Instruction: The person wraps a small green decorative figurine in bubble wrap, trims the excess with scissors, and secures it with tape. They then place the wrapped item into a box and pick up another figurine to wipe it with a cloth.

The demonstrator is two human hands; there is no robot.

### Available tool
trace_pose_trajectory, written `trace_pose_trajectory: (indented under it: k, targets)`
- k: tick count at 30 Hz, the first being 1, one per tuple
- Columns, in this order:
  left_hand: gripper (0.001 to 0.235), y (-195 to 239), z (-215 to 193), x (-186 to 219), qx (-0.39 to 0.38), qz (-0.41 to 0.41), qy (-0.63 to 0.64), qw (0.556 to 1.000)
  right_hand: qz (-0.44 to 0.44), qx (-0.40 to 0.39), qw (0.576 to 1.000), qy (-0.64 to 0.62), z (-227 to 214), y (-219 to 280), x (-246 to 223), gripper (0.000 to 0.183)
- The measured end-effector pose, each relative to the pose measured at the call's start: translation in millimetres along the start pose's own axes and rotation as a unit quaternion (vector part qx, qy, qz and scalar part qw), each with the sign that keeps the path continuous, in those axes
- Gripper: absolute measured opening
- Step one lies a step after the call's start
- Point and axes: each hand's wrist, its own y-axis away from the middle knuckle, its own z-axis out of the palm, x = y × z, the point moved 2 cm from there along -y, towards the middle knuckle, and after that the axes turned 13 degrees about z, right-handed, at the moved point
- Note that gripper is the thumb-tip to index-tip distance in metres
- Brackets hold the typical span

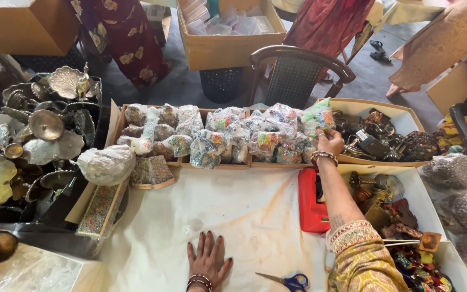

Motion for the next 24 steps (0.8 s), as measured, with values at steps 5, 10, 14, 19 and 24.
trace_pose_trajectory:
  k: [5,10,14,19,24]
  targets:
    - [0.084,-0.9,-0.7,-0.4,0.002,0.002,-0.003,1.000,0.105,0.049,0.977,0.177,4.7,4.9,-3.1,0.038]
    - [0.084,0.3,-0.8,0.2,0.005,0.002,0.000,1.000,0.188,0.001,0.976,0.109,-2.0,11.2,3.1,0.037]
    - [0.082,0.6,1.4,0.1,0.001,-0.002,0.003,1.000,0.209,0.025,0.973,0.099,-7.0,53.1,-8.8,0.030]
    - [0.081,-0.3,0.1,0.8,0.006,0.001,0.003,1.000,0.152,-0.048,0.976,0.146,-48.8,127.6,57.1,0.005]
    - [0.080,1.1,1.8,1.9,0.009,-0.004,0.010,1.000,0.014,-0.214,0.808,0.549,-90.1,287.0,85.0,0.013]
